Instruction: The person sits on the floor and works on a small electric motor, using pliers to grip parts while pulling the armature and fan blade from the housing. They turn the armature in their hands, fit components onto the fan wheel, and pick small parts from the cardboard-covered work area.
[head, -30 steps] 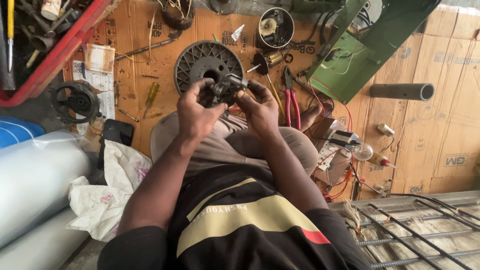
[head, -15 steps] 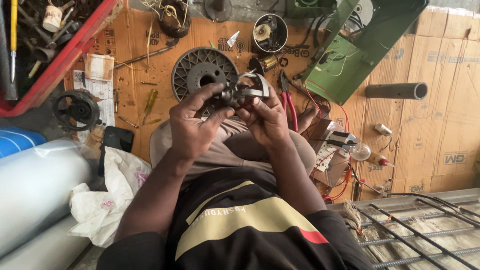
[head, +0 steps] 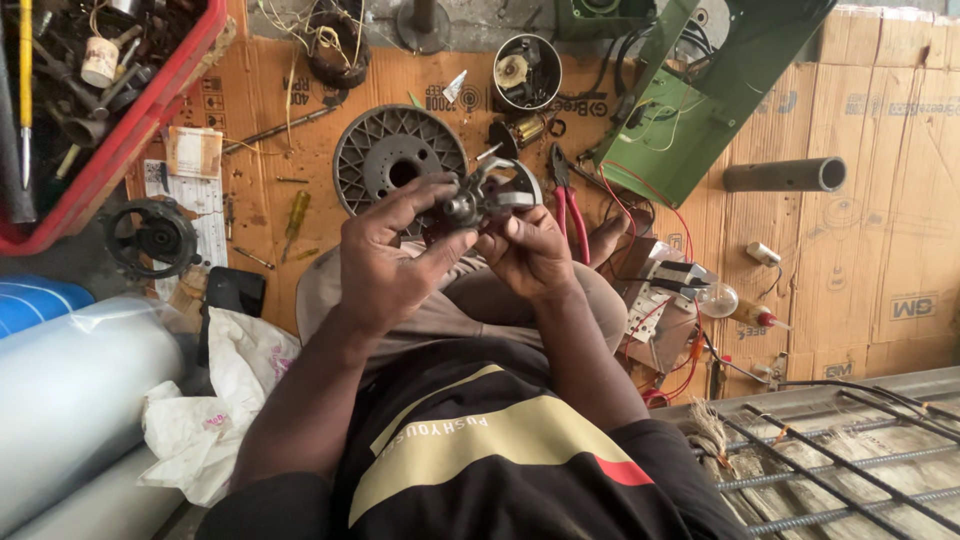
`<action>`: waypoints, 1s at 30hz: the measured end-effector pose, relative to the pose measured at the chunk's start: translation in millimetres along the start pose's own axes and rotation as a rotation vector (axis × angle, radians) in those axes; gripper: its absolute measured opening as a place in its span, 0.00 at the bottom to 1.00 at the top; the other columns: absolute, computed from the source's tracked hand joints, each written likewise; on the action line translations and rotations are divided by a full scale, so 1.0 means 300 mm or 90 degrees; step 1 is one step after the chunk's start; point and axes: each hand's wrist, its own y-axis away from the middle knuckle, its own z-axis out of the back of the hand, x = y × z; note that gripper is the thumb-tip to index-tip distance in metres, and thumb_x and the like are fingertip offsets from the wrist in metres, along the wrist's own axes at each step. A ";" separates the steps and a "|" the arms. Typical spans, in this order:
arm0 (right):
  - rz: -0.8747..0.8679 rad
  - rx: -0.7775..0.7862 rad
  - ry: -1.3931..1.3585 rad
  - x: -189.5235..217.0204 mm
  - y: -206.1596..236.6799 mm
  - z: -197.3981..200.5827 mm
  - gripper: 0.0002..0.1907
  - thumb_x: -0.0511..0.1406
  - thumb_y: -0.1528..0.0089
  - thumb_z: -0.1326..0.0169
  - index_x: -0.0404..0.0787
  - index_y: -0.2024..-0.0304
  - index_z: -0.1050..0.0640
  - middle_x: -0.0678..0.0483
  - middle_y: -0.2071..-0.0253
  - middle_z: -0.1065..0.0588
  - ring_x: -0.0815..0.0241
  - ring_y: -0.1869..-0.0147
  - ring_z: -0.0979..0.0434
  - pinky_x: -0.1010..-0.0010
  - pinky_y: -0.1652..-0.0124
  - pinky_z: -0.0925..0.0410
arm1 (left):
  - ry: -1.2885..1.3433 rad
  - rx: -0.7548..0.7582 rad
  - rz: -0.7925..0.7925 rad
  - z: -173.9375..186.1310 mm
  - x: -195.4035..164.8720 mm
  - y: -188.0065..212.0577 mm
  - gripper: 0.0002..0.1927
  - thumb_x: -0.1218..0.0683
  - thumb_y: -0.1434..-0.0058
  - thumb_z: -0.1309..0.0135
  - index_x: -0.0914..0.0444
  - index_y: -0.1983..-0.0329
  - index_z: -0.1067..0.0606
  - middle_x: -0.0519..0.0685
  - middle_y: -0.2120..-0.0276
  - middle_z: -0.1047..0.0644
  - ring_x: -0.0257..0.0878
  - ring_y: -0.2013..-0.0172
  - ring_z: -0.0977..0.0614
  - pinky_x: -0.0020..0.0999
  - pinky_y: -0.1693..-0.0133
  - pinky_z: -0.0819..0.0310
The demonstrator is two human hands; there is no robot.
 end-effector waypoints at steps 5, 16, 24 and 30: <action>0.000 0.042 0.039 0.023 0.009 -0.061 0.30 0.24 0.39 0.37 0.30 0.35 0.29 0.43 0.38 0.26 0.48 0.35 0.23 0.56 0.36 0.28 | -0.071 0.054 -0.078 0.032 -0.050 -0.008 0.21 0.63 0.45 0.32 0.65 0.47 0.20 0.54 0.44 0.19 0.44 0.41 0.18 0.39 0.36 0.26; -0.004 0.047 0.020 0.025 0.017 -0.075 0.28 0.23 0.39 0.38 0.37 0.36 0.28 0.42 0.32 0.29 0.45 0.30 0.26 0.49 0.32 0.31 | -0.189 0.091 -0.174 0.051 -0.143 -0.010 0.22 0.64 0.52 0.30 0.63 0.52 0.18 0.53 0.47 0.19 0.46 0.44 0.17 0.39 0.40 0.23; -0.023 0.019 0.059 0.042 0.015 -0.104 0.29 0.24 0.39 0.39 0.32 0.34 0.29 0.41 0.36 0.28 0.46 0.34 0.24 0.52 0.36 0.29 | -0.158 0.082 -0.080 0.041 -0.140 -0.022 0.20 0.60 0.46 0.30 0.66 0.50 0.19 0.56 0.46 0.19 0.45 0.46 0.16 0.38 0.43 0.21; -0.022 -0.009 -0.005 0.013 -0.009 -0.055 0.21 0.30 0.29 0.45 0.32 0.34 0.30 0.43 0.40 0.25 0.51 0.39 0.22 0.61 0.39 0.29 | -0.149 0.083 0.000 0.043 -0.087 -0.082 0.13 0.55 0.35 0.36 0.68 0.50 0.19 0.57 0.50 0.17 0.42 0.50 0.14 0.34 0.48 0.21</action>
